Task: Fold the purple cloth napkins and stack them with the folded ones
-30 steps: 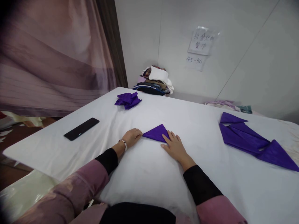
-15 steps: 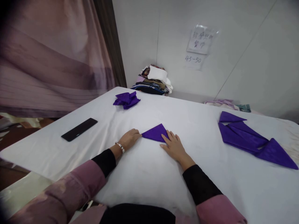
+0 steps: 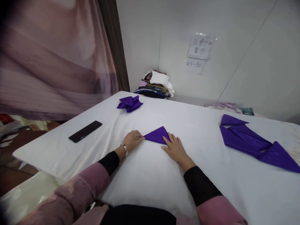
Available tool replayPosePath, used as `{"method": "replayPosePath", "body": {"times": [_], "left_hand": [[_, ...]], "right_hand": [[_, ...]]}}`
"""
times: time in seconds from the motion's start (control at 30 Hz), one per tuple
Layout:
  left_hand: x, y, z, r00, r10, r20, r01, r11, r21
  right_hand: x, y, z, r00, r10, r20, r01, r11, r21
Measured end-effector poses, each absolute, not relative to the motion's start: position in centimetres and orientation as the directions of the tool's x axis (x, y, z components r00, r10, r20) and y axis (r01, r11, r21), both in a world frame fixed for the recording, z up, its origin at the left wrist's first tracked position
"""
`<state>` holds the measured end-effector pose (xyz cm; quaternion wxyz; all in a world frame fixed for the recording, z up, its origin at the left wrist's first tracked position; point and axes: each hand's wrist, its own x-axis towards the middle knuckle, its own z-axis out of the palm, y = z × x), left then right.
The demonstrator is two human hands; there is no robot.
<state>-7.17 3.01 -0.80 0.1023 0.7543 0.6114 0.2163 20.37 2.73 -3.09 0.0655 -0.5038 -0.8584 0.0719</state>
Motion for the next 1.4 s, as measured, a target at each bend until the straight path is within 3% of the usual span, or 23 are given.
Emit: {"method": "replayPosePath", "body": {"times": [0.2, 0.47, 0.73, 0.8, 0.93, 1.0, 1.13, 1.4], "left_hand": [[-5.9, 4.0, -0.4, 0.081, 0.986, 0.148, 0.903, -0.135, 0.407], [-6.2, 3.8, 0.9, 0.112, 0.994, 0.018, 0.879, -0.107, 0.464], [-5.9, 2.7, 1.0, 0.108, 0.994, -0.008, 0.912, -0.096, 0.399], [-4.5, 2.9, 1.5, 0.157, 0.986, 0.056, 0.908, -0.166, 0.384], [-0.3, 3.6, 1.4, 0.469, 0.835, 0.287, 0.790, -0.542, 0.286], [1.3, 4.4, 0.3, 0.578, 0.766, 0.282, 0.743, -0.636, 0.208], [1.6, 5.9, -2.2, 0.604, 0.779, 0.170, 0.764, -0.626, 0.154], [0.9, 6.2, -2.5, 0.597, 0.791, 0.132, 0.768, -0.612, 0.188]], "right_hand": [[20.2, 2.7, -2.7, -0.475, 0.880, 0.017, 0.858, 0.467, -0.215], [20.1, 2.4, -2.3, -0.485, 0.874, -0.010, 0.854, 0.471, -0.220], [20.2, 2.2, -2.5, -0.497, 0.868, -0.009, 0.849, 0.485, -0.211], [20.2, 2.3, -2.5, -0.498, 0.867, -0.005, 0.849, 0.487, -0.203], [20.1, 2.3, -2.7, -0.491, 0.871, 0.011, 0.855, 0.484, -0.186], [20.0, 2.4, -2.9, -0.485, 0.874, 0.010, 0.858, 0.479, -0.184], [20.0, 2.5, -3.1, -0.494, 0.869, 0.023, 0.853, 0.490, -0.177], [21.2, 1.9, -2.9, -0.479, 0.877, 0.030, 0.852, 0.473, -0.225]]}}
